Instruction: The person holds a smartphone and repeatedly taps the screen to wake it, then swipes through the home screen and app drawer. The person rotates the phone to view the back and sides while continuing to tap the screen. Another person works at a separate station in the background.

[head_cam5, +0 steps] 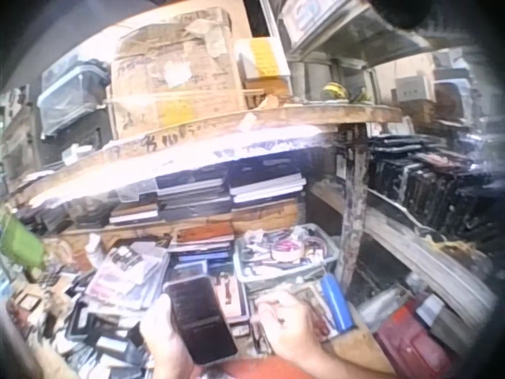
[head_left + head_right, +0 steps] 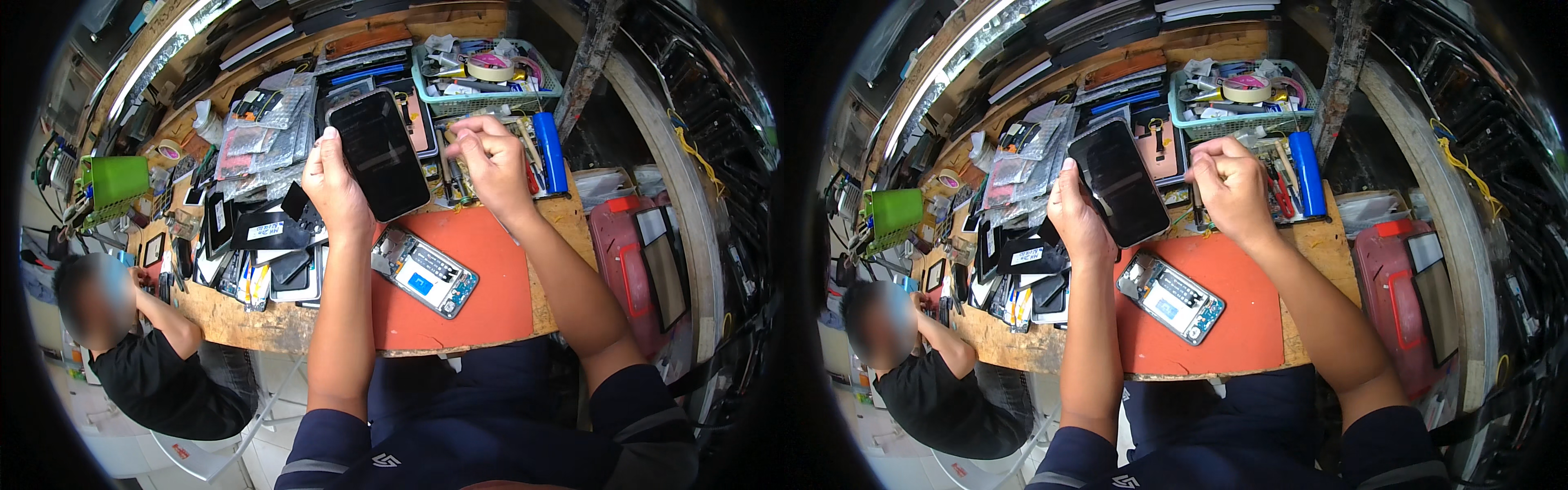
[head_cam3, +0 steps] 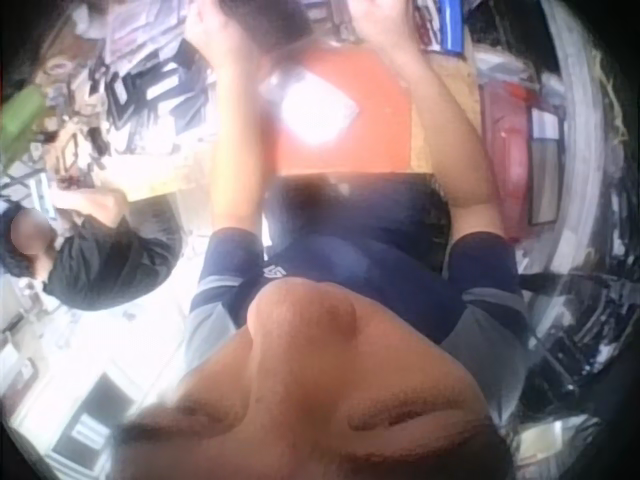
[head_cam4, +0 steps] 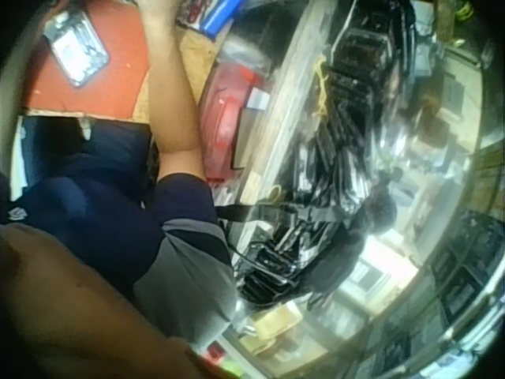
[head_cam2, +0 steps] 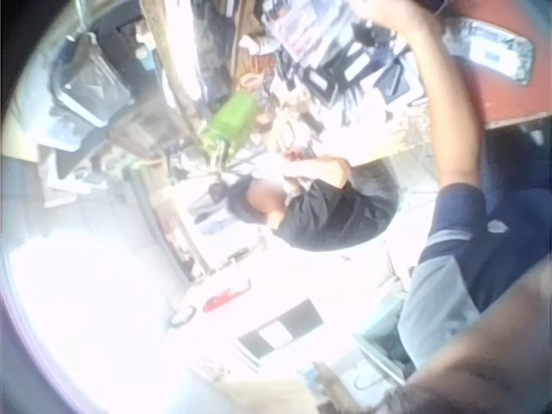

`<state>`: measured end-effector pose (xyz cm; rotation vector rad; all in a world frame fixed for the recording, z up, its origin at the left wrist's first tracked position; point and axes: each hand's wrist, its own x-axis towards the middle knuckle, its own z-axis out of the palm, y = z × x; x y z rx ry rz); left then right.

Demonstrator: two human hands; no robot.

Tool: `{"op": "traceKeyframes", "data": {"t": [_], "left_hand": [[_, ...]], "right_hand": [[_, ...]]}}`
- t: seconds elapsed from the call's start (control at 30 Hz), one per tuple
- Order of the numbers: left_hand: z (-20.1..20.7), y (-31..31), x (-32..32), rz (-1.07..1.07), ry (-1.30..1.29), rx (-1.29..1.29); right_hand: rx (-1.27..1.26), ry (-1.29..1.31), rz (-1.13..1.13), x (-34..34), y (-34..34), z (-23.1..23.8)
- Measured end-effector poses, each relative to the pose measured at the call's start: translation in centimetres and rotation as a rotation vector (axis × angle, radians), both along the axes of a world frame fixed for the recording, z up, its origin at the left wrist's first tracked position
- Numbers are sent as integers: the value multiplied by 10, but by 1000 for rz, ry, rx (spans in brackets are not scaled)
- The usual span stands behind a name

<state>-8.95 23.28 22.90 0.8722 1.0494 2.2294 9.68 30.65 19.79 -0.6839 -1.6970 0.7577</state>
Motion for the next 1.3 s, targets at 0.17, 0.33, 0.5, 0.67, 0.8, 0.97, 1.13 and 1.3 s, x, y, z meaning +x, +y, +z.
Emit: {"op": "traceKeyframes", "data": {"t": [0.17, 0.33, 0.5, 0.67, 0.8, 0.97, 1.13, 1.3], "left_hand": [[-4, 1, -2, -20, -7, 18], [-2, 2, 0, -48, -24, 13], [-2, 0, 1, -30, -23, 30], [-4, -1, 1, 2, 56, 20], [-8, 2, -6, 4, 49, 19], [-7, 3, -5, 23, 19, 9], [-7, 2, -8, 9, 21, 12], [-6, 2, -5, 16, 12, 13]], "right_hand": [[-304, 173, 156, -8, -14, 12], [-287, 197, 135, -8, -13, 12], [-17, 84, -86, -4, -19, 22], [583, -206, -267, -3, -20, 16], [670, -245, -277, -5, -25, 18], [635, -216, -254, -4, -27, 20], [604, -207, -246, -6, -28, 21], [532, -109, -197, -7, -27, 22]]}}
